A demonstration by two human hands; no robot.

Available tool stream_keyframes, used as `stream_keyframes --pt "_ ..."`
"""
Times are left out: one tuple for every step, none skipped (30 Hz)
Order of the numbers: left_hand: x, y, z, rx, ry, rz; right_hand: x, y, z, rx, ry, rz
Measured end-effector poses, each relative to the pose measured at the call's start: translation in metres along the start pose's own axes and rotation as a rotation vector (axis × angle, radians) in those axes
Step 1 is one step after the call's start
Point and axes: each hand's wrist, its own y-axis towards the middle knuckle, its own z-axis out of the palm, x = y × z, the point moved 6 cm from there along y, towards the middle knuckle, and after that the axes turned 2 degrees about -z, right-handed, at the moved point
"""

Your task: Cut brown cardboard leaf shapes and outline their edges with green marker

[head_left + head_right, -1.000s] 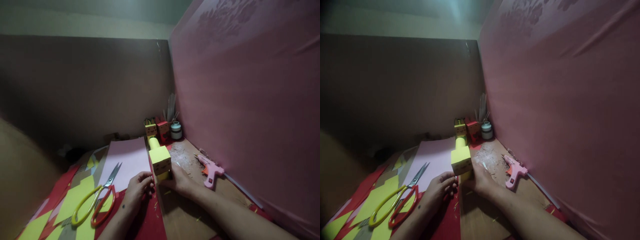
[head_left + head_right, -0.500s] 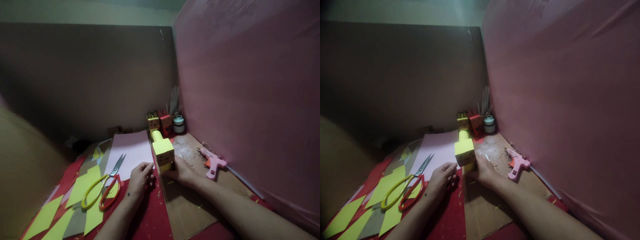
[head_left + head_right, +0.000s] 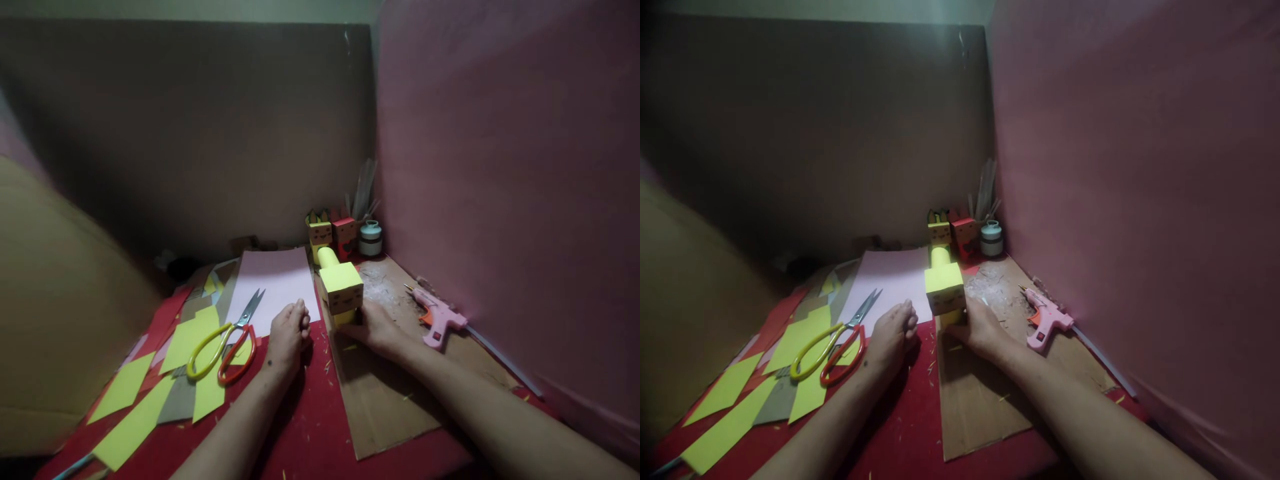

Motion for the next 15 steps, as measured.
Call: stream_keyframes --pt "-0.0001 0.0000 -0.0009 -0.005 0.000 -0.002 -0.0002 -0.0002 -0.0003 -0.002 -0.003 0.004" --pt "-0.0001 0.0000 -0.0019 -0.010 0.001 -0.006 -0.0002 -0.0004 -0.0007 -0.006 -0.005 0.009" --pt "0.0002 0.0001 -0.0028 -0.013 0.003 -0.011 0.0000 -0.0006 -0.0011 -0.009 -0.008 0.013" --pt "0.0007 0.0003 -0.0035 -0.015 0.004 -0.017 0.0005 -0.0008 -0.0015 -0.014 -0.011 0.019" --pt "0.0013 0.0006 -0.0041 -0.015 0.006 -0.023 0.0012 -0.0008 -0.0021 -0.018 -0.015 0.026" --pt "0.0021 0.0009 -0.0044 -0.015 0.006 -0.028 0.0019 -0.0008 -0.0027 -0.024 -0.020 0.035" --pt "0.0029 0.0012 -0.0044 -0.014 0.006 -0.032 0.0026 -0.0006 -0.0033 -0.029 -0.026 0.044" --pt "0.0037 0.0015 -0.0043 -0.014 0.005 -0.036 0.0032 -0.0003 -0.0041 -0.036 -0.033 0.053" --pt "0.0046 0.0018 -0.0040 -0.012 0.004 -0.039 0.0035 0.0002 -0.0049 -0.044 -0.044 0.061" --pt "0.0054 0.0021 -0.0036 -0.010 0.004 -0.043 0.0035 0.0008 -0.0058 -0.055 -0.057 0.067" --pt "0.0063 0.0023 -0.0032 -0.007 0.004 -0.046 0.0032 0.0015 -0.0066 -0.065 -0.072 0.072" --pt "0.0071 0.0025 -0.0027 -0.003 0.004 -0.049 0.0026 0.0023 -0.0073 -0.075 -0.088 0.075" --pt "0.0078 0.0026 -0.0023 0.001 0.005 -0.052 0.0017 0.0031 -0.0077 -0.082 -0.103 0.075" --pt "0.0084 0.0027 -0.0019 0.006 0.006 -0.054 0.0006 0.0040 -0.0078 -0.086 -0.117 0.074" --pt "0.0089 0.0028 -0.0015 0.011 0.007 -0.055 -0.0006 0.0048 -0.0077 -0.088 -0.128 0.072"
